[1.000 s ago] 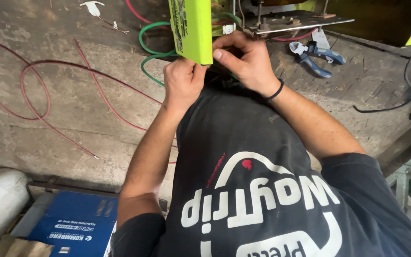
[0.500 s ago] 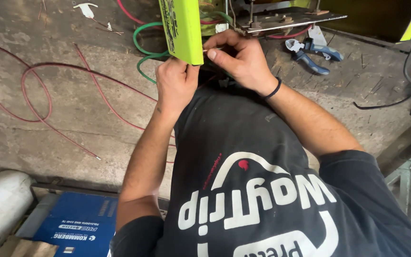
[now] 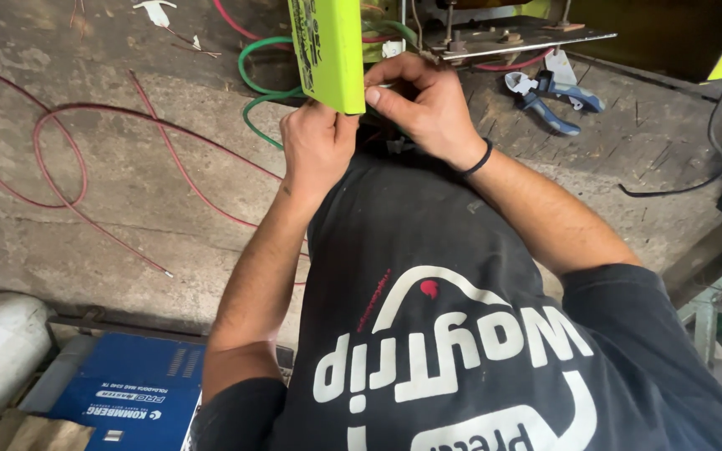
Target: Repairing an electronic device by stripping wires, twisting connections, and applying heat with a heat gun
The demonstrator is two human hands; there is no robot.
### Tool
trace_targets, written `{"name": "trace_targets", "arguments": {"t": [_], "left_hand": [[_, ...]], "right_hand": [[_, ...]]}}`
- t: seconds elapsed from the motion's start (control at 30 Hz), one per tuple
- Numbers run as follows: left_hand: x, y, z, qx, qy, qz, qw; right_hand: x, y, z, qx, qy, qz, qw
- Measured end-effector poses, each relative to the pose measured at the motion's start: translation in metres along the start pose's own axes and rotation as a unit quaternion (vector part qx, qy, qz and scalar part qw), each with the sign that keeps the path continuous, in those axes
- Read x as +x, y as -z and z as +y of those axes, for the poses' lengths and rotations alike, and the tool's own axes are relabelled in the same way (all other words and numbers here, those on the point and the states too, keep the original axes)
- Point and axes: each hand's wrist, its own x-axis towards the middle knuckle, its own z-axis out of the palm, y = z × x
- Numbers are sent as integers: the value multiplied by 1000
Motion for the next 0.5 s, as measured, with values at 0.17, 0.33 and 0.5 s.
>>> {"name": "trace_targets", "arguments": {"t": [0.17,0.33,0.5], "left_hand": [[3,5,9,-31,0,2,1000],[4,3,14,-35,24,9,999],[5,-11,15,-25,41,79,996]], "right_hand": [[0,0,4,17,-33,2,999],[1,-1,8,-15,14,3,1000],[7,-7,11,-91,148,33,984]]}}
